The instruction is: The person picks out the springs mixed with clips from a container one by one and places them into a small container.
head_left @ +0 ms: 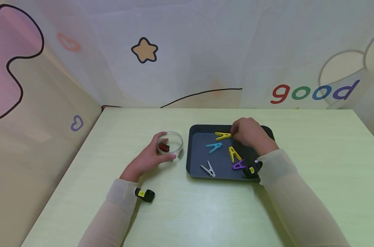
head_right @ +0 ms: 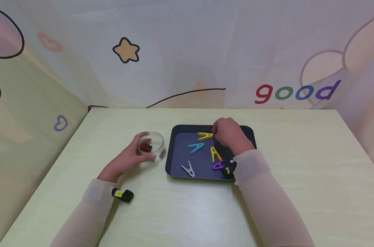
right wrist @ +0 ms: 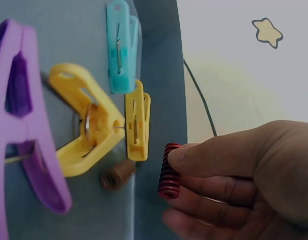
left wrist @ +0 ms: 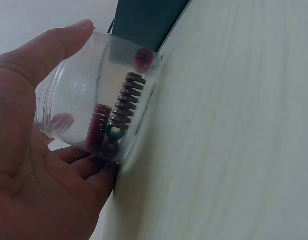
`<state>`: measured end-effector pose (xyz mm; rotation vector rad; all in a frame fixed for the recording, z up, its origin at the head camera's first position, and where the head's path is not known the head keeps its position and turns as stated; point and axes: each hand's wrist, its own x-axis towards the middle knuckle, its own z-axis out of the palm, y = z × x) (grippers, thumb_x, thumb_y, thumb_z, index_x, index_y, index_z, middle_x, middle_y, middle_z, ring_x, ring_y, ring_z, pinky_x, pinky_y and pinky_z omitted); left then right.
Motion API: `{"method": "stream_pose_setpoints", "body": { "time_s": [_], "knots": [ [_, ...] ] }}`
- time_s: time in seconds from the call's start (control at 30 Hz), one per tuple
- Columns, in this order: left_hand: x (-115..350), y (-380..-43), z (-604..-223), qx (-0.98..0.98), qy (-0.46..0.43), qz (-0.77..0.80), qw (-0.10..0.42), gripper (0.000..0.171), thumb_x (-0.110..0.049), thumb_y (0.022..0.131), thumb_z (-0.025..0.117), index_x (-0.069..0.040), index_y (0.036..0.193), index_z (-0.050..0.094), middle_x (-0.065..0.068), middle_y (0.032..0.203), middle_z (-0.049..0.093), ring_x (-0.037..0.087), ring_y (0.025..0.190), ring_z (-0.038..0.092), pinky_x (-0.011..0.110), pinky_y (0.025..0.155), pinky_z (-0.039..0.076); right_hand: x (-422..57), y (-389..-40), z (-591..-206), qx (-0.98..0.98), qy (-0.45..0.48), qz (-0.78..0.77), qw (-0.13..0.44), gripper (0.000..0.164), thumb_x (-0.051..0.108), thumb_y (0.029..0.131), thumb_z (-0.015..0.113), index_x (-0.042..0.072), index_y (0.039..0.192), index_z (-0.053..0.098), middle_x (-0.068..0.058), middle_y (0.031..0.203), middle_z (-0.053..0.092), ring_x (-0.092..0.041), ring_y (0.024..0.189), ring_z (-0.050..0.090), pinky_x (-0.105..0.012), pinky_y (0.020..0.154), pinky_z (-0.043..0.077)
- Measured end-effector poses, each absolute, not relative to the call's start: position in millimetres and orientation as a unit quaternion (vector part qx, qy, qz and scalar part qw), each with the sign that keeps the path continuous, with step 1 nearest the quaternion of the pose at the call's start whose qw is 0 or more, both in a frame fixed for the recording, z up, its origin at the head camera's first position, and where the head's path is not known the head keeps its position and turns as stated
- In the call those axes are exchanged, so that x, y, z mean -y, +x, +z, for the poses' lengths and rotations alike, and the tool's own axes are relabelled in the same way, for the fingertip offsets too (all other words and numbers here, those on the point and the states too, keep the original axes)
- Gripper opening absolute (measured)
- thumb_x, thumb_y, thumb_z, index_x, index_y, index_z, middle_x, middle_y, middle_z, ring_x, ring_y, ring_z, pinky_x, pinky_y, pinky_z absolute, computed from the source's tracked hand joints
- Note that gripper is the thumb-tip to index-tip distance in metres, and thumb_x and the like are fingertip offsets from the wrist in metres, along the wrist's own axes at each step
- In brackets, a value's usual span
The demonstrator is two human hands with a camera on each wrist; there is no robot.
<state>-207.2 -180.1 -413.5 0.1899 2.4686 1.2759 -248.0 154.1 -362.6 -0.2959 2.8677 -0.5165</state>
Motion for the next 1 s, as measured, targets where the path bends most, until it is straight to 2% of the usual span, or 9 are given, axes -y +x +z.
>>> {"method": "stream_pose_setpoints", "body": {
  "time_s": [0.17, 0.33, 0.47, 0.67, 1.0],
  "knots": [
    [175, -199, -394, -0.869, 0.069, 0.454, 0.184, 0.087, -0.041, 0.076, 0.071, -0.031, 0.14, 0.013, 0.003, 0.146, 0.033, 0.023, 0.121, 0.041, 0.043, 0.098, 0.036, -151, -246, -358, -0.973, -0.106, -0.177, 0.1, 0.018, 0.01, 0.083, 0.059, 0.005, 0.099, 0.066, -0.012, 0.097, 0.066, -0.025, 0.083, 0.057, -0.04, 0.078, 0.049],
    [173, -195, -387, -0.87, 0.074, 0.452, 0.183, 0.087, -0.04, 0.077, 0.07, -0.028, 0.141, 0.013, 0.005, 0.146, 0.033, 0.023, 0.12, 0.041, 0.042, 0.098, 0.036, -148, -244, -354, -0.972, -0.117, -0.182, 0.094, 0.018, 0.009, 0.083, 0.059, 0.005, 0.098, 0.067, -0.011, 0.096, 0.066, -0.025, 0.085, 0.057, -0.04, 0.079, 0.049],
    [175, -199, -396, -0.868, 0.07, 0.456, 0.182, 0.088, -0.044, 0.074, 0.071, -0.032, 0.14, 0.013, 0.002, 0.145, 0.033, 0.022, 0.12, 0.041, 0.043, 0.098, 0.036, -145, -242, -351, -0.971, -0.12, -0.183, 0.095, 0.018, 0.009, 0.083, 0.06, 0.005, 0.099, 0.067, -0.01, 0.095, 0.066, -0.024, 0.085, 0.057, -0.04, 0.079, 0.049],
    [181, -206, -416, -0.873, 0.077, 0.455, 0.16, 0.092, -0.056, 0.067, 0.072, -0.039, 0.137, 0.015, -0.005, 0.14, 0.038, 0.016, 0.114, 0.046, 0.037, 0.092, 0.04, -140, -237, -346, -0.97, -0.122, -0.19, 0.094, 0.017, 0.008, 0.084, 0.06, 0.006, 0.099, 0.067, -0.01, 0.095, 0.066, -0.024, 0.085, 0.058, -0.039, 0.079, 0.049],
    [182, -207, -418, -0.873, 0.079, 0.456, 0.158, 0.091, -0.056, 0.067, 0.071, -0.04, 0.136, 0.015, -0.005, 0.14, 0.038, 0.016, 0.112, 0.047, 0.036, 0.09, 0.041, -134, -234, -344, -0.967, -0.138, -0.202, 0.076, 0.015, 0.009, 0.084, 0.059, 0.007, 0.097, 0.067, -0.007, 0.091, 0.067, -0.021, 0.079, 0.058, -0.034, 0.071, 0.05]
  ]
}}
